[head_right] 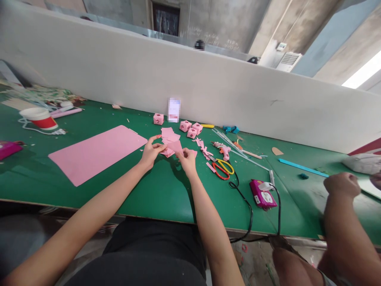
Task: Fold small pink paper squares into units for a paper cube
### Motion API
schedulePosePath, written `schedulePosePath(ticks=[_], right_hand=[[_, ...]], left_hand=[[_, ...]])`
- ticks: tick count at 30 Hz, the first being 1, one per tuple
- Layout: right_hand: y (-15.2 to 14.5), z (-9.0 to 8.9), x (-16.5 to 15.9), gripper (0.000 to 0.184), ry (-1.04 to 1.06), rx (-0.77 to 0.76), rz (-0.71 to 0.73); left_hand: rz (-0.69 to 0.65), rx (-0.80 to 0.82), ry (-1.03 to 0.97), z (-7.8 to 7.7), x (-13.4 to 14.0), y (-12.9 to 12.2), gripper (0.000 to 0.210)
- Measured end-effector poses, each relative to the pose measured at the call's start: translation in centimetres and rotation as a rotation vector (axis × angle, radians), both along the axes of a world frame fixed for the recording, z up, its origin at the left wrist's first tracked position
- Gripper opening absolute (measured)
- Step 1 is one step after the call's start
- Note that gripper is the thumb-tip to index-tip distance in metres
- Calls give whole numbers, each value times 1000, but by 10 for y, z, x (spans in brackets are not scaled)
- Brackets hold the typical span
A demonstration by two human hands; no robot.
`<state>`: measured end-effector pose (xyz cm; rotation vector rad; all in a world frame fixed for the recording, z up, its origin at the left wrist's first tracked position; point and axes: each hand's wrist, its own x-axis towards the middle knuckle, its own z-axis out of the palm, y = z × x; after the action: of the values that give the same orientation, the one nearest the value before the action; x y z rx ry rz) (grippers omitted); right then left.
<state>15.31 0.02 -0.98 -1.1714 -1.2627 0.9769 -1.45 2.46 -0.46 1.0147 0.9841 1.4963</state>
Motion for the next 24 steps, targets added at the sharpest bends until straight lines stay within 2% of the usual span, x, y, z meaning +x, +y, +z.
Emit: schedulePosePath(ticks=[3, 7, 9, 15, 20, 24], right_hand=[[0, 1, 0, 38, 46, -15, 16], [2, 2, 0, 47, 254, -101, 55], [2, 2, 0, 48, 294, -149, 86], [2, 0, -1, 45, 228, -147, 94], [2, -5, -1, 35, 194, -114, 89], [1, -9, -3, 40, 173, -105, 141]], left_hand=[[-62, 23, 1, 0, -3, 1, 65], [-149, 15, -8, 0, -5, 1, 68], [-167, 10, -6, -1, -5, 0, 67], [-116, -24, -27, -4, -3, 3, 63], [-125, -28, -39, -5, -3, 2, 60], [-167, -17, -27, -2, -1, -3, 60]])
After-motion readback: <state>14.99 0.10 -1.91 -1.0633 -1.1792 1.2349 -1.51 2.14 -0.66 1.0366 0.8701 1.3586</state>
